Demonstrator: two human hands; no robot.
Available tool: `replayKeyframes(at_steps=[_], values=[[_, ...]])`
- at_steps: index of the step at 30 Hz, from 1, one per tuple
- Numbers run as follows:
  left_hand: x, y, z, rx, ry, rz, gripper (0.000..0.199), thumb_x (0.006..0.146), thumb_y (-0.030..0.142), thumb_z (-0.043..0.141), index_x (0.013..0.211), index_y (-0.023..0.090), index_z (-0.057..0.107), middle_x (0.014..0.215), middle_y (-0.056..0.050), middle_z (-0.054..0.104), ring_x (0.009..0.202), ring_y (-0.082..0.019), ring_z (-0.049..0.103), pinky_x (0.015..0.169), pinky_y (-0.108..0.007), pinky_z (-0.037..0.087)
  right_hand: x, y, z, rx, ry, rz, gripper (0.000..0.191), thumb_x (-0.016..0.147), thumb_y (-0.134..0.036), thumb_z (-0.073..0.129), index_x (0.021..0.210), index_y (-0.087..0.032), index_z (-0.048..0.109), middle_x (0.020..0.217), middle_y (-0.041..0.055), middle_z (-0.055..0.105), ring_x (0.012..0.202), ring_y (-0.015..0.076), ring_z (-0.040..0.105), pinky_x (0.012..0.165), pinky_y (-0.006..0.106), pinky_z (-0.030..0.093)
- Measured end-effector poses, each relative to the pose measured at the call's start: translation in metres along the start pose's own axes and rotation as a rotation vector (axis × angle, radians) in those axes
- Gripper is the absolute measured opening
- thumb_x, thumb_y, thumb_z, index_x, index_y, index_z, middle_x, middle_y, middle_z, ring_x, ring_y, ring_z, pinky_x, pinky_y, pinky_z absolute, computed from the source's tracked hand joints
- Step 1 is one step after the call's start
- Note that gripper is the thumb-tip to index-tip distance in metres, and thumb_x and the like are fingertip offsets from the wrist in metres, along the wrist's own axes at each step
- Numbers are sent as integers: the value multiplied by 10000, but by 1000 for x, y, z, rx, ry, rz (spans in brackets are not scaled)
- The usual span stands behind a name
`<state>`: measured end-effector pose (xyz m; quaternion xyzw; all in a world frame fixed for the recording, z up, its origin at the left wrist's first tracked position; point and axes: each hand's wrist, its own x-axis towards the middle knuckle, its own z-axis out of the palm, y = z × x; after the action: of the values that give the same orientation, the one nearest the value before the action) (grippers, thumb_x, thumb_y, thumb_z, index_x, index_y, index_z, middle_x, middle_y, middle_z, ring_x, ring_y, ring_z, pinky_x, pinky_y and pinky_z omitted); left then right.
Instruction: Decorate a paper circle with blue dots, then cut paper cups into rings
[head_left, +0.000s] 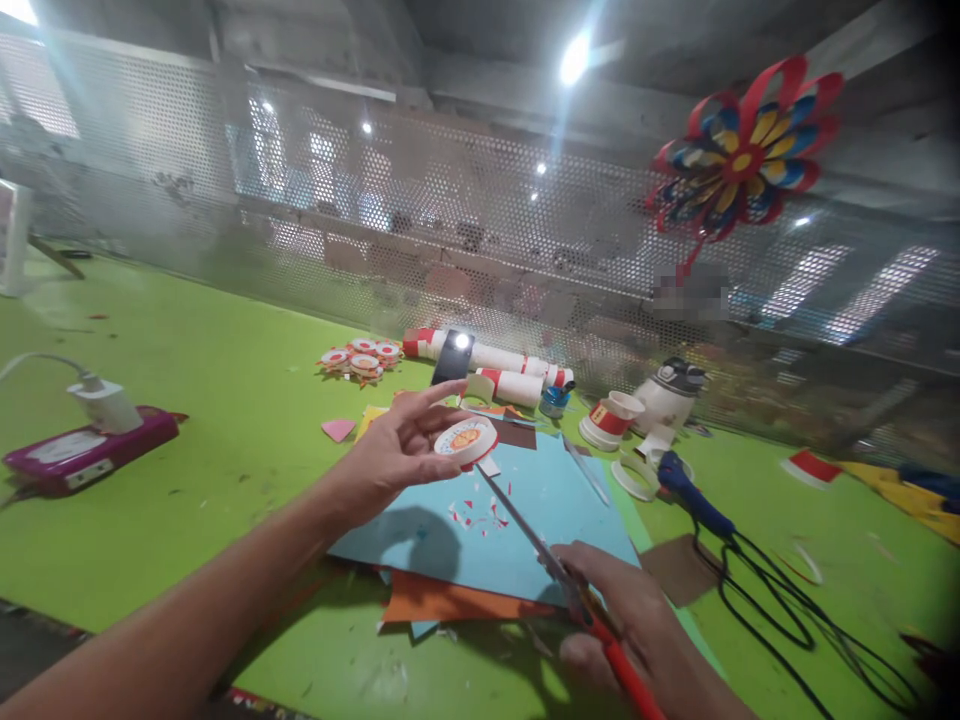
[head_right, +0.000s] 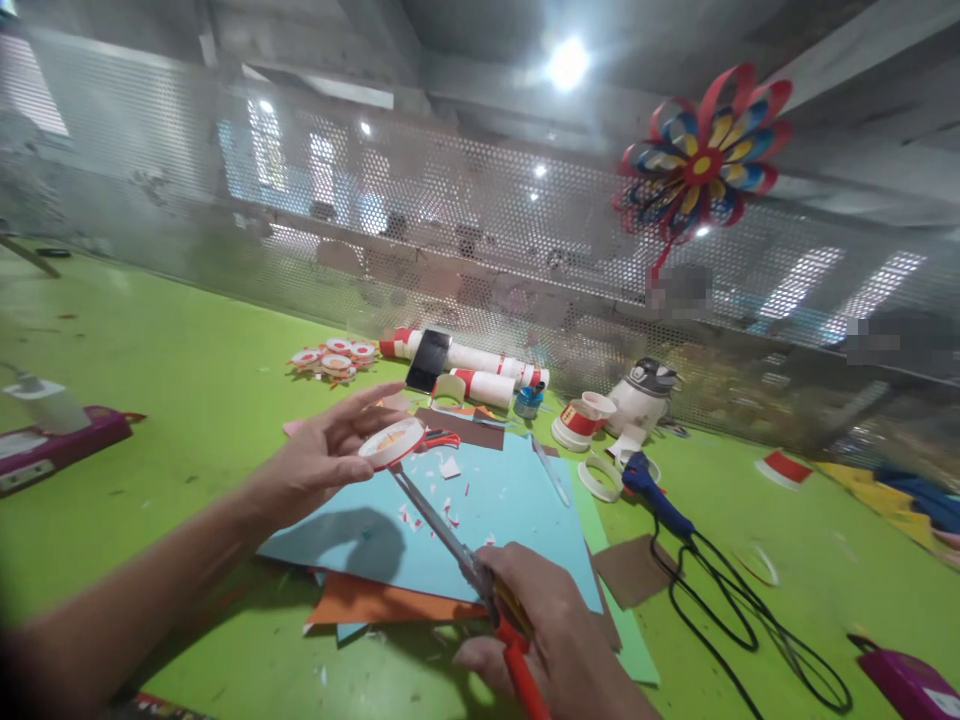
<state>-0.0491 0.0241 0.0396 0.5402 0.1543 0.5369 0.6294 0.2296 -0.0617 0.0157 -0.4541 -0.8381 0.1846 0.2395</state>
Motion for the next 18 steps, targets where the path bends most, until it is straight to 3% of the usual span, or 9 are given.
replayKeyframes(at_steps=[5,10,14,18], values=[[1,-2,1,-7,18,-12,812,620,182,890,1351,270,546,1244,-124,677,1116,-285,655,897,-365,577,-3,0,5,28,26,-31,553,877,-711,422,1021,-216,623,756,34,596,643,196,541,597,292,427],[0,-4,4,-33,11,-22,731,672,171,863,1328,281,562,1207,-95,688,1104,-246,654,881,-324,579,-7,3,13,-9,151,-117,558,902,-699,410,1086,-215,619,736,6,585,623,164,541,587,260,422],[-2,-3,5,10,6,9,802,664,89,853,1360,313,524,1241,-78,674,1107,-224,655,896,-298,568,-7,10,20,-52,266,-206,490,908,-671,446,1037,-226,607,684,-22,556,567,136,515,534,231,405],[-2,0,6,21,-33,30,808,670,67,842,1364,314,512,1229,-74,673,1092,-212,659,891,-290,567,-8,15,22,-137,346,-270,467,902,-651,486,1106,-240,576,722,-13,602,600,146,580,561,229,457]])
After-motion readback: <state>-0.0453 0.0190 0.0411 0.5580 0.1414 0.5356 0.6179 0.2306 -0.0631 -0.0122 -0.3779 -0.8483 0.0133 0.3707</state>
